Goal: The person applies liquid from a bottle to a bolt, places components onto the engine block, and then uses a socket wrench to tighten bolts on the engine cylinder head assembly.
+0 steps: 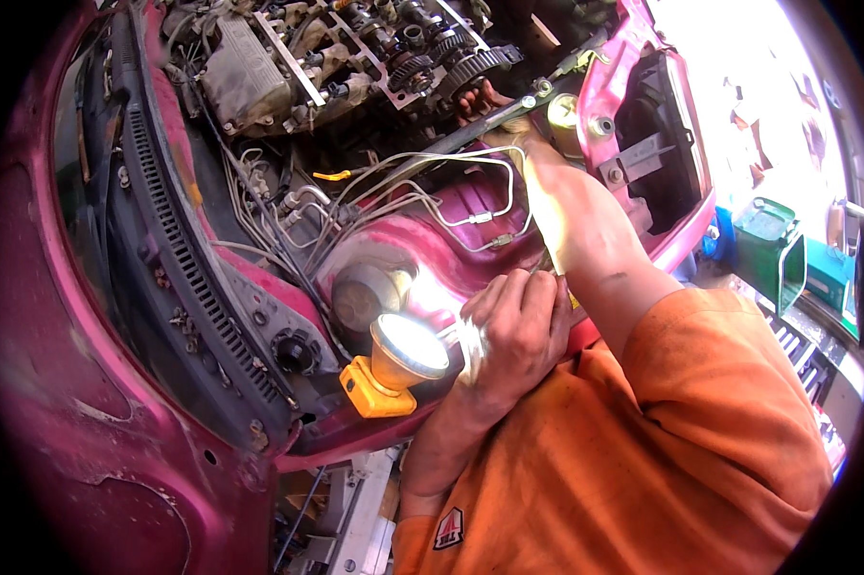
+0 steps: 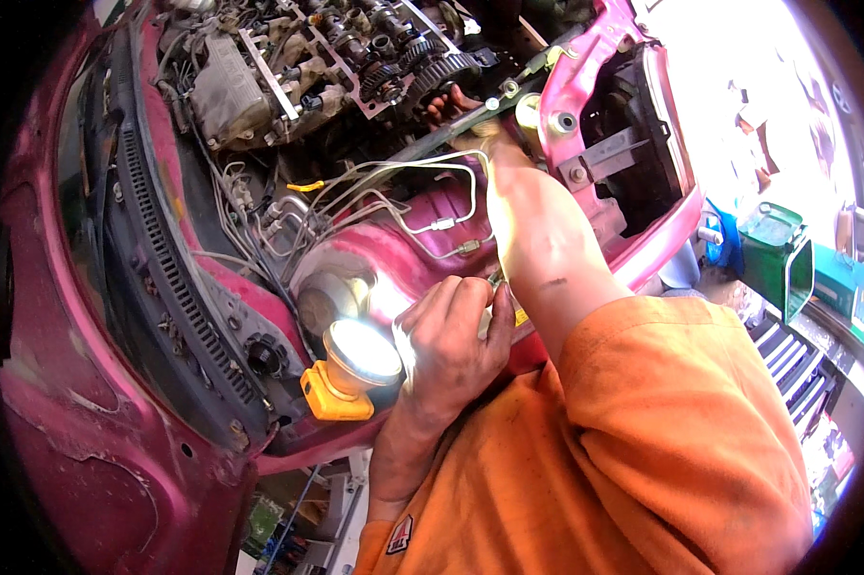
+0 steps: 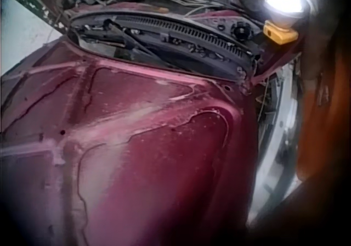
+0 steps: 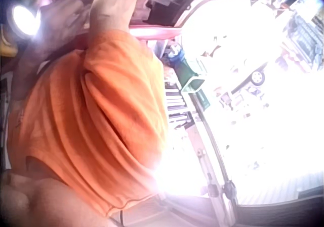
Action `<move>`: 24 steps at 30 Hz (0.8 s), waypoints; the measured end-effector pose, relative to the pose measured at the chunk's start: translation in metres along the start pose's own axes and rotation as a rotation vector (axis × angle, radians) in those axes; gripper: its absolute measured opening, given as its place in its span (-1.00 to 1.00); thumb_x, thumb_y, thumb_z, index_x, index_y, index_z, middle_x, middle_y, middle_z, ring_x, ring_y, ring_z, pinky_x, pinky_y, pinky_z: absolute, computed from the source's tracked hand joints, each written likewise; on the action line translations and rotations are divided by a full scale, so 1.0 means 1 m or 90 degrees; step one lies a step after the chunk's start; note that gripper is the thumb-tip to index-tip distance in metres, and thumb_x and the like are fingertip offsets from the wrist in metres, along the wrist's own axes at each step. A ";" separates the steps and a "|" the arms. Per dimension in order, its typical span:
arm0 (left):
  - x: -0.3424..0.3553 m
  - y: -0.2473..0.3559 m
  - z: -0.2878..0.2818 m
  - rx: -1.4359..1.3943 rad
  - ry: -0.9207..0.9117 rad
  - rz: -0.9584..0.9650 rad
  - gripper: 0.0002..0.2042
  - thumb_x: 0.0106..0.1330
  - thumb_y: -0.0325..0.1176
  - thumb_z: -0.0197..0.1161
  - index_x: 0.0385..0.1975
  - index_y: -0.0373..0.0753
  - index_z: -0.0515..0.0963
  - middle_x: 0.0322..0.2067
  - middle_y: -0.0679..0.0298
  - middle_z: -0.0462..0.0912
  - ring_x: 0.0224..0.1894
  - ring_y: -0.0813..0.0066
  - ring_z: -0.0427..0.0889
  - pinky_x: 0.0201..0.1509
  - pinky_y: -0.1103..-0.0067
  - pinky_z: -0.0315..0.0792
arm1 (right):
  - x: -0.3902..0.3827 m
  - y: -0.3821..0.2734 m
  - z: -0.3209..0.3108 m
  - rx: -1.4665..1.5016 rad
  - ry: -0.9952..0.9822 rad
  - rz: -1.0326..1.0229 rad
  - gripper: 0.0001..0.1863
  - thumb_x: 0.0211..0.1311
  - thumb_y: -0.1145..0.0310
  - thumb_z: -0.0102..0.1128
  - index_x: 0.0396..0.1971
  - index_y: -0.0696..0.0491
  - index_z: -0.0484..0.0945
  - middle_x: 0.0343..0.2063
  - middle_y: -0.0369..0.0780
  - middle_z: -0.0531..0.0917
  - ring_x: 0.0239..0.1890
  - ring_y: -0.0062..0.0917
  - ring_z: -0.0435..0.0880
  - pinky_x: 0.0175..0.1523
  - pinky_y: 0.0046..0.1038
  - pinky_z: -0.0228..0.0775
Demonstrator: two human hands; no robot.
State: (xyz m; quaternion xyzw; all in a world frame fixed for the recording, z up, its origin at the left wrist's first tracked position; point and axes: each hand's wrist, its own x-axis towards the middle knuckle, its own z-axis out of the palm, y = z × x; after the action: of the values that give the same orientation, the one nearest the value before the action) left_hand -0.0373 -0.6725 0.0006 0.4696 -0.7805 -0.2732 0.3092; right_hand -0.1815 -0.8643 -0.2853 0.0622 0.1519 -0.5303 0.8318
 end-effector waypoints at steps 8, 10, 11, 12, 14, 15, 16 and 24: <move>-0.004 0.003 -0.004 0.018 0.003 0.001 -0.83 0.10 -0.53 0.22 -0.62 -0.26 0.36 -0.67 0.18 0.37 -0.64 0.24 0.45 -0.59 0.40 0.33 | -0.010 0.027 0.009 0.031 0.298 -0.064 -0.72 0.27 0.11 0.13 -0.30 0.03 0.55 -0.36 -0.25 0.65 -0.24 -0.37 0.66 0.05 -0.10 0.42; 0.002 0.005 -0.003 0.016 0.026 0.006 -0.84 0.11 -0.53 0.25 -0.61 -0.28 0.39 -0.66 0.16 0.42 -0.66 0.19 0.46 -0.58 0.38 0.33 | -0.015 0.022 -0.011 -0.047 0.486 -0.119 -0.74 0.33 0.15 0.01 -0.31 0.04 0.51 -0.41 -0.22 0.63 -0.30 -0.36 0.66 -0.07 -0.17 0.51; 0.007 0.006 0.001 0.007 0.047 0.012 -0.83 0.11 -0.52 0.25 -0.61 -0.28 0.39 -0.66 0.16 0.43 -0.66 0.21 0.47 -0.58 0.38 0.33 | -0.018 0.011 -0.033 -0.125 0.536 -0.128 -0.74 0.36 0.18 -0.07 -0.33 0.05 0.49 -0.45 -0.20 0.62 -0.34 -0.35 0.65 -0.16 -0.23 0.57; 0.005 0.000 0.003 0.011 0.076 -0.001 -0.83 0.12 -0.51 0.26 -0.61 -0.28 0.39 -0.66 0.17 0.44 -0.66 0.22 0.47 -0.59 0.38 0.33 | -0.024 0.018 -0.025 -0.110 0.571 -0.117 -0.75 0.35 0.22 -0.12 -0.36 0.05 0.48 -0.46 -0.19 0.61 -0.37 -0.35 0.65 -0.22 -0.27 0.59; 0.003 -0.007 -0.001 0.037 0.134 -0.003 -0.83 0.13 -0.48 0.26 -0.61 -0.28 0.41 -0.65 0.17 0.48 -0.65 0.26 0.48 -0.57 0.39 0.34 | -0.030 0.026 0.004 -0.106 0.614 -0.045 -0.79 0.28 0.32 -0.18 -0.40 0.04 0.47 -0.47 -0.18 0.60 -0.41 -0.34 0.64 -0.28 -0.23 0.54; 0.004 -0.006 -0.004 0.065 0.133 -0.010 -0.84 0.14 -0.47 0.25 -0.60 -0.27 0.40 -0.66 0.17 0.47 -0.65 0.26 0.48 -0.56 0.39 0.34 | -0.039 0.025 0.024 -0.172 0.641 -0.035 -0.80 0.27 0.28 -0.13 -0.38 0.01 0.48 -0.45 -0.21 0.62 -0.40 -0.34 0.64 -0.25 -0.18 0.43; 0.006 -0.007 -0.003 0.063 0.153 0.000 -0.83 0.15 -0.47 0.24 -0.61 -0.27 0.40 -0.66 0.17 0.47 -0.65 0.26 0.48 -0.56 0.40 0.34 | -0.044 0.019 0.023 -0.209 0.604 -0.018 -0.80 0.26 0.26 -0.12 -0.37 -0.01 0.49 -0.44 -0.23 0.63 -0.40 -0.35 0.64 -0.21 -0.16 0.39; 0.009 -0.008 -0.009 0.103 0.229 0.066 -0.73 0.21 -0.42 0.24 -0.66 -0.32 0.35 -0.72 0.14 0.38 -0.69 0.21 0.39 -0.56 0.44 0.27 | -0.105 0.016 0.165 -0.800 0.489 -0.113 -0.64 0.25 0.07 0.10 -0.26 0.09 0.59 -0.15 -0.19 0.63 -0.15 -0.46 0.57 -0.05 -0.39 0.36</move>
State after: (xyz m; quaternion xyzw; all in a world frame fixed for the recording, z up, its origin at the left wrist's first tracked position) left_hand -0.0290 -0.6849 0.0029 0.4931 -0.7555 -0.1047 0.4184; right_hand -0.1773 -0.8102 -0.0964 -0.2572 0.7114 -0.3495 0.5528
